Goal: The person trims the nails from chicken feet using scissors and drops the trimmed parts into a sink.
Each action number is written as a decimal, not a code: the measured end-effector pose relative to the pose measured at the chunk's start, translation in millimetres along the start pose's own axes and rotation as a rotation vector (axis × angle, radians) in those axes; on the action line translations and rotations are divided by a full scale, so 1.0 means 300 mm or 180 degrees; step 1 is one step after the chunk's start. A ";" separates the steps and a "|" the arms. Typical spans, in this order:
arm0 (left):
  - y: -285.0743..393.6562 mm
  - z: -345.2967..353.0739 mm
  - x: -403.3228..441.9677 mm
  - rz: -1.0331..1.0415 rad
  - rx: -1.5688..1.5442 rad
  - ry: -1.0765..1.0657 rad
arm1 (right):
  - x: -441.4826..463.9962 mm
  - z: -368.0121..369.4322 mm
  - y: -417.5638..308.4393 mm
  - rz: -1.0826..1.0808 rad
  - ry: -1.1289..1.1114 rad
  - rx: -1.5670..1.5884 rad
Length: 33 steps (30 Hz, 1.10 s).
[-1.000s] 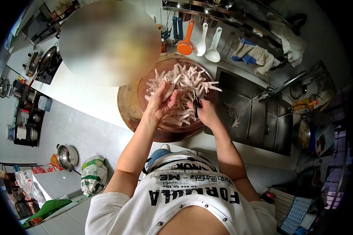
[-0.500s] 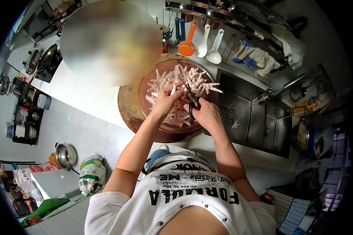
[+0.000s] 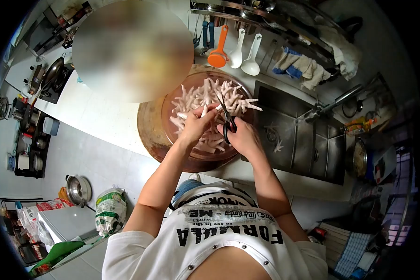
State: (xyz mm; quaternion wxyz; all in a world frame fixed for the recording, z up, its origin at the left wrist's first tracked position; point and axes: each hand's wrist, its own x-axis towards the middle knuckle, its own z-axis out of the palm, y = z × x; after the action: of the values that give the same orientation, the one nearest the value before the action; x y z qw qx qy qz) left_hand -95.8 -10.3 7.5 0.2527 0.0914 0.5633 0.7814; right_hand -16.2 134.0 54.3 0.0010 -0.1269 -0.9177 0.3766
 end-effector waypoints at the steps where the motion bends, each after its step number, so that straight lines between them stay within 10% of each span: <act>1: -0.001 -0.002 0.000 0.0080 0.0247 0.0033 | 0.000 -0.001 0.001 0.0005 -0.0006 0.0001; 19: 0.053 -0.073 -0.017 0.0316 0.1821 -0.0212 | 0.010 -0.042 0.030 -0.0236 -0.0612 -0.1089; 33: -0.019 -0.060 0.006 -0.0362 -0.1403 0.0497 | -0.004 0.049 0.075 -0.0076 -0.0352 0.1117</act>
State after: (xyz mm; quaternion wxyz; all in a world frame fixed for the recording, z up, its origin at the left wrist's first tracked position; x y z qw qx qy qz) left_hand -103.2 -23.1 -4.4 0.2658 -0.0586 0.4012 0.8746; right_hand -11.4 138.8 28.3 -0.0228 -0.0929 -0.8380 0.5372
